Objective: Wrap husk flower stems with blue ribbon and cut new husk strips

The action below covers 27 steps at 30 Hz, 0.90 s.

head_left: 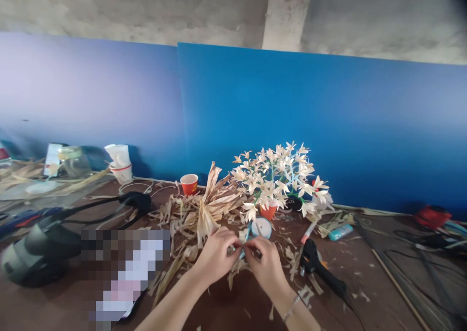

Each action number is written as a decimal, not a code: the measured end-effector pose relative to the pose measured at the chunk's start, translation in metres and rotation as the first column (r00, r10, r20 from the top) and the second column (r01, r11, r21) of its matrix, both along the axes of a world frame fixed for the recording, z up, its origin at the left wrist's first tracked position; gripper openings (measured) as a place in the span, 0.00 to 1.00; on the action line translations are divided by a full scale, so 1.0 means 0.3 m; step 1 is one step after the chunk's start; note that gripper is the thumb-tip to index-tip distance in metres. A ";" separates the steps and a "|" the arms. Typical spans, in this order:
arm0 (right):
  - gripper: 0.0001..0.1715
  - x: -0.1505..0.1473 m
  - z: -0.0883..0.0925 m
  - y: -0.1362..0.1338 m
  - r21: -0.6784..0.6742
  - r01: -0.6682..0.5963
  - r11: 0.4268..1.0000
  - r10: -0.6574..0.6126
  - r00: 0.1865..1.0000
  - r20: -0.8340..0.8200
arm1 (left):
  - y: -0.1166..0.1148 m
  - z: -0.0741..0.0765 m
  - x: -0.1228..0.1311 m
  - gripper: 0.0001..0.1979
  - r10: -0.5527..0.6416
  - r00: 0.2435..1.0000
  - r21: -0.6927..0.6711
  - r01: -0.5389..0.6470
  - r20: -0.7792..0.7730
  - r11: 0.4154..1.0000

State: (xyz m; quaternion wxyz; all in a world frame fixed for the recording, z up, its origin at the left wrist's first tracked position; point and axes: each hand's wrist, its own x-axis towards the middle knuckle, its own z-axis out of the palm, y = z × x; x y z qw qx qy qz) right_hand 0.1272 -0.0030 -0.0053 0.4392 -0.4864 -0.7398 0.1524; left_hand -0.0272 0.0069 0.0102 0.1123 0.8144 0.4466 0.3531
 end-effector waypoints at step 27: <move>0.07 0.003 0.016 -0.024 0.274 0.349 0.896 -0.385 0.918 0.091 | -0.006 -0.037 0.038 0.10 0.209 0.832 -0.212 -0.113 0.513 0.971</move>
